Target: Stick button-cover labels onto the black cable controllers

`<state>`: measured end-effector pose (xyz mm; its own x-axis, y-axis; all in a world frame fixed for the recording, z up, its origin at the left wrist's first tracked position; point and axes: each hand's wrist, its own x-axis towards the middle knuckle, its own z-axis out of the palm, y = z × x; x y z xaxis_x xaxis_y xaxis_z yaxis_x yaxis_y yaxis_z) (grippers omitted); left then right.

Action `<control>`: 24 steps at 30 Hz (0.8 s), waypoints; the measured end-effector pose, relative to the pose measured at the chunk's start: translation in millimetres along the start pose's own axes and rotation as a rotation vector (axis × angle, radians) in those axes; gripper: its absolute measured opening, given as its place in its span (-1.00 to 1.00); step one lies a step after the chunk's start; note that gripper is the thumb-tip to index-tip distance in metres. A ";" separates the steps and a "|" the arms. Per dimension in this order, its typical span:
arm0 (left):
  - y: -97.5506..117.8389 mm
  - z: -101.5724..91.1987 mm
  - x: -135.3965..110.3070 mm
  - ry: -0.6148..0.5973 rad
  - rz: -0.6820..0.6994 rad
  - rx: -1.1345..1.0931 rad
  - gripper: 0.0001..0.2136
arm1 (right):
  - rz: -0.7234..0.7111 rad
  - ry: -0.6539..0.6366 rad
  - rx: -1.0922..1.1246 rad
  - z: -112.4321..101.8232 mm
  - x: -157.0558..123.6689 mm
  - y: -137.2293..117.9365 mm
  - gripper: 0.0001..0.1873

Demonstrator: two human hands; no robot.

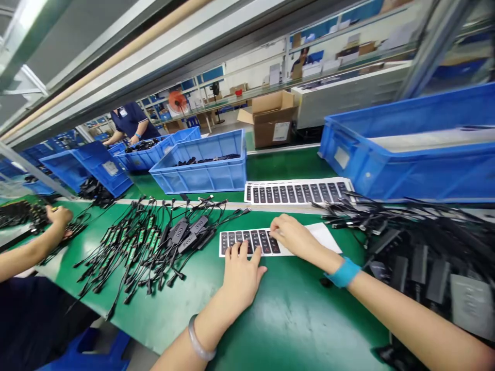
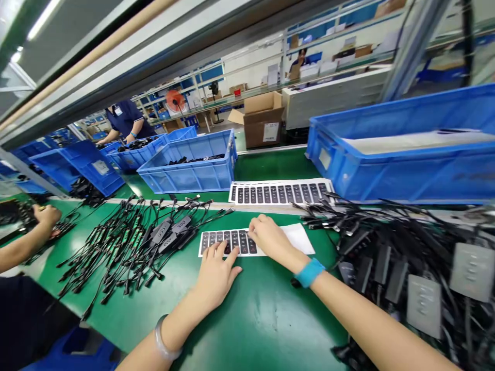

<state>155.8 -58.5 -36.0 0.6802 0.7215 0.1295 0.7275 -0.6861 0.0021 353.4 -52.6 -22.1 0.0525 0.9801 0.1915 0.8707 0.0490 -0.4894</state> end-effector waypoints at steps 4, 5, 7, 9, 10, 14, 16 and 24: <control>-4.7 -6.4 5.8 0.007 -0.009 -0.005 -0.57 | -0.046 0.265 0.340 -21.6 -10.6 3.9 -0.83; -11.4 -11.2 8.2 0.015 -0.035 0.001 -0.58 | -0.013 0.347 0.446 -29.0 -14.3 4.2 -0.80; -33.0 -23.7 11.1 0.046 -0.150 0.026 -0.59 | 0.083 0.452 0.625 -42.6 -22.5 4.4 -0.76; -62.1 -37.5 8.9 0.105 -0.333 0.072 -0.64 | 0.150 0.487 0.764 -50.8 -30.3 5.0 -0.74; -77.3 -43.7 5.8 0.126 -0.407 0.088 -0.69 | 0.164 0.491 0.812 -52.0 -33.7 5.7 -0.73; -120.8 -61.8 -9.4 0.174 -0.483 0.063 -0.88 | 0.169 0.472 0.943 -42.7 -41.2 9.6 -0.69; -126.6 -69.9 -10.0 0.215 -0.468 0.025 -0.83 | 0.177 0.483 1.026 -36.1 -41.3 10.8 -0.67; -52.7 -83.7 41.0 0.534 -0.382 -1.172 -0.70 | 0.195 0.478 1.234 -25.7 -42.3 11.0 -0.63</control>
<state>137.8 -0.4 52.2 0.1400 0.9444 0.2975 0.1741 -0.3192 0.9316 373.3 -98.5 -13.8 0.5105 0.8400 0.1835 -0.1664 0.3059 -0.9374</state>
